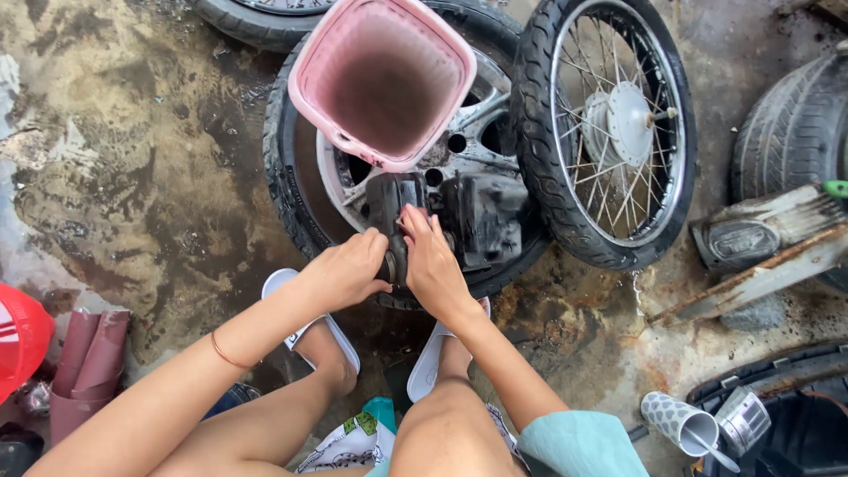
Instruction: The person scrubs a dark mechanical part resting on a tire using a red abrasive pad and water from a pink bucket. They repeatedly dip the pad into the bucket and scrub the object's surface.
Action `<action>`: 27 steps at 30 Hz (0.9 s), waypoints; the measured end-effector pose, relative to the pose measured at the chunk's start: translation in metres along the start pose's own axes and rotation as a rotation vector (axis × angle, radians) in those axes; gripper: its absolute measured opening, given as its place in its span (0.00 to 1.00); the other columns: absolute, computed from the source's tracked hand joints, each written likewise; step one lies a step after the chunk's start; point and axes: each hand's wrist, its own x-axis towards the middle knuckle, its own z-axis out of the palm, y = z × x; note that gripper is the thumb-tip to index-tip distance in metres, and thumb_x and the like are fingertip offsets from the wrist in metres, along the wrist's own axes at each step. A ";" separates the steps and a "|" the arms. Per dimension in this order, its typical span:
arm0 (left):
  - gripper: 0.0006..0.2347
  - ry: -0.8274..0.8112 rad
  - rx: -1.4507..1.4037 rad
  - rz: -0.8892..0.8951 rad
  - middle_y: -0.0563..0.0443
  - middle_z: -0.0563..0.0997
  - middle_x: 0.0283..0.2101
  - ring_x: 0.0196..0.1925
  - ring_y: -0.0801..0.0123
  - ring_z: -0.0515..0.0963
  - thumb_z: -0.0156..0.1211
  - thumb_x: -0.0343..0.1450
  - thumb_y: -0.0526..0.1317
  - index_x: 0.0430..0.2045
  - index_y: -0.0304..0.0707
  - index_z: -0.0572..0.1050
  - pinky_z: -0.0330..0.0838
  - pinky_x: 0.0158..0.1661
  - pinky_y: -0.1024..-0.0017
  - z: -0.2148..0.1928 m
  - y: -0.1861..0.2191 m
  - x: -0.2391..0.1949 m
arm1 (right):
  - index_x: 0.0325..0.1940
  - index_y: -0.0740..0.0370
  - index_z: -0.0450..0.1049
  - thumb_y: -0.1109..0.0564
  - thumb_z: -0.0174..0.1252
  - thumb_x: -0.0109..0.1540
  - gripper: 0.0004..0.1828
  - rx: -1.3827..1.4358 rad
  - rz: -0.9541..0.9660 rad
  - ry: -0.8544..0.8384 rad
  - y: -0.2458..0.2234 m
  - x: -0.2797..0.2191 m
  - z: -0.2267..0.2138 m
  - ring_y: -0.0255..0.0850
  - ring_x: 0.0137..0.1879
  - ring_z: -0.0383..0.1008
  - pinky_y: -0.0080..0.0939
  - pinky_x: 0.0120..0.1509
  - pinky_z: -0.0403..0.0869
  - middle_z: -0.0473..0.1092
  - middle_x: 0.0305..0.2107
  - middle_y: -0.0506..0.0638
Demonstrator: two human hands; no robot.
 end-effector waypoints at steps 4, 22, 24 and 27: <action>0.21 -0.067 -0.020 -0.013 0.46 0.70 0.37 0.40 0.55 0.81 0.68 0.68 0.50 0.41 0.32 0.67 0.83 0.34 0.62 -0.011 0.002 0.006 | 0.67 0.76 0.62 0.67 0.44 0.70 0.20 -0.084 -0.089 -0.064 -0.009 -0.021 -0.035 0.55 0.67 0.70 0.66 0.74 0.58 0.69 0.60 0.64; 0.25 -0.211 -0.106 -0.013 0.38 0.71 0.44 0.41 0.42 0.84 0.65 0.70 0.53 0.46 0.28 0.65 0.82 0.37 0.51 -0.021 -0.004 0.016 | 0.64 0.75 0.64 0.68 0.46 0.70 0.18 -0.007 -0.016 -0.023 -0.013 -0.016 -0.042 0.56 0.63 0.72 0.59 0.74 0.62 0.71 0.55 0.62; 0.26 -0.218 -0.123 -0.033 0.37 0.71 0.47 0.40 0.43 0.84 0.64 0.71 0.53 0.48 0.28 0.64 0.82 0.36 0.53 -0.022 -0.008 0.016 | 0.64 0.73 0.63 0.68 0.44 0.70 0.17 0.158 0.087 -0.068 -0.008 0.003 -0.032 0.55 0.61 0.74 0.59 0.75 0.61 0.72 0.55 0.61; 0.24 -0.228 -0.147 -0.038 0.36 0.71 0.48 0.38 0.46 0.85 0.64 0.71 0.52 0.48 0.27 0.65 0.81 0.35 0.55 -0.025 -0.005 0.015 | 0.68 0.72 0.62 0.67 0.45 0.70 0.21 0.153 0.040 0.018 -0.024 -0.015 -0.044 0.52 0.67 0.69 0.57 0.74 0.62 0.69 0.61 0.61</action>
